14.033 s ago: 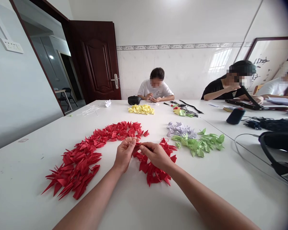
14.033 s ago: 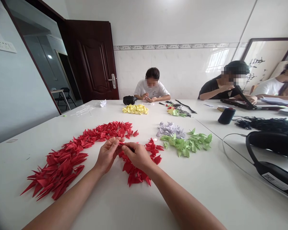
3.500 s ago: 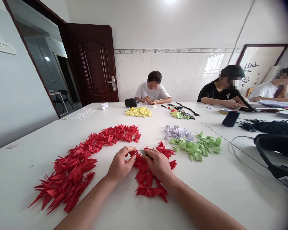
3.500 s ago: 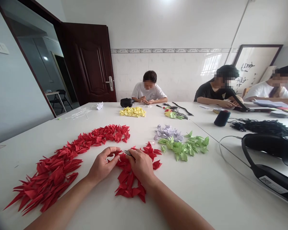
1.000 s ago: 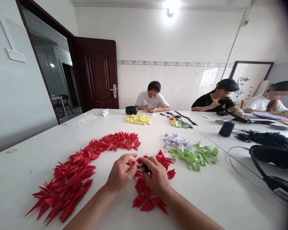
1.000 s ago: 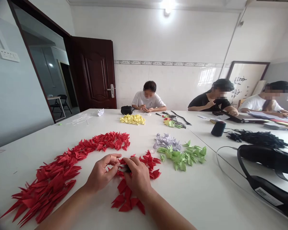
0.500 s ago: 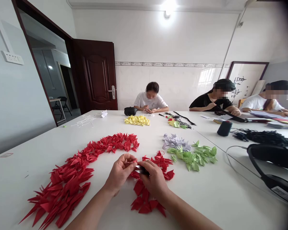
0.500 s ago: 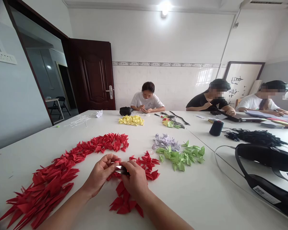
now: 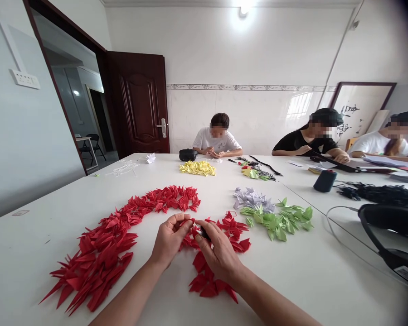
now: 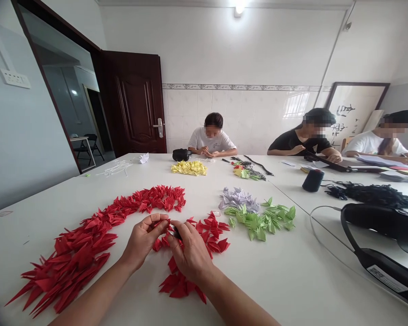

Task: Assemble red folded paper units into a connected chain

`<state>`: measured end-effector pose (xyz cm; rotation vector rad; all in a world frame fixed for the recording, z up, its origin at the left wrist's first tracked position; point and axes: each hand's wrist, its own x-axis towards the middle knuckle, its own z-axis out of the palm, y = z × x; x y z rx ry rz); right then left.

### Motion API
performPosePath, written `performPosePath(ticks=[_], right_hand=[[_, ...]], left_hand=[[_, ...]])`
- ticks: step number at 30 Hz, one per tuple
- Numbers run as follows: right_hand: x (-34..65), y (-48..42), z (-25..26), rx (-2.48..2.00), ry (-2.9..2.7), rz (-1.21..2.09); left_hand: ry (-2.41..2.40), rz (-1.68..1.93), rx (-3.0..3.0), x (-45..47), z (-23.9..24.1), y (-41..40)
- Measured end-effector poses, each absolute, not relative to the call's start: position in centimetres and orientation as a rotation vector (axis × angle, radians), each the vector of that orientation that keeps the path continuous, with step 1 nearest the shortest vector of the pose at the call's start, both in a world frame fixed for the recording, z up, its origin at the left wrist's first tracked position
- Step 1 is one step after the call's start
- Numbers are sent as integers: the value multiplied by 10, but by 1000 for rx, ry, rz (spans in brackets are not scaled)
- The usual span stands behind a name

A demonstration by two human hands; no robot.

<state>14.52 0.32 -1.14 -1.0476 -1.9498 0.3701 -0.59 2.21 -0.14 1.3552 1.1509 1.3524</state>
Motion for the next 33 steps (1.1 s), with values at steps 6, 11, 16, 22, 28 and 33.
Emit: performPosePath(ticks=[6, 11, 16, 22, 28, 33], right_hand=[[144, 5, -15, -1123, -1984, 306], [144, 4, -14, -1135, -2021, 257], [144, 6, -15, -1188, -1989, 261], [144, 9, -17, -1248, -1952, 222], [144, 10, -19, -1292, -1920, 204], [144, 9, -17, -1292, -1910, 229]], left_hand=[[1209, 1374, 1402, -4, 3, 19], [1221, 1376, 1441, -3, 6, 16], [1244, 1372, 1607, 0, 6, 12], [1283, 1392, 1865, 1, 2, 13], [1243, 1419, 2215, -1, -4, 16], [1230, 1381, 2353, -2, -5, 16]])
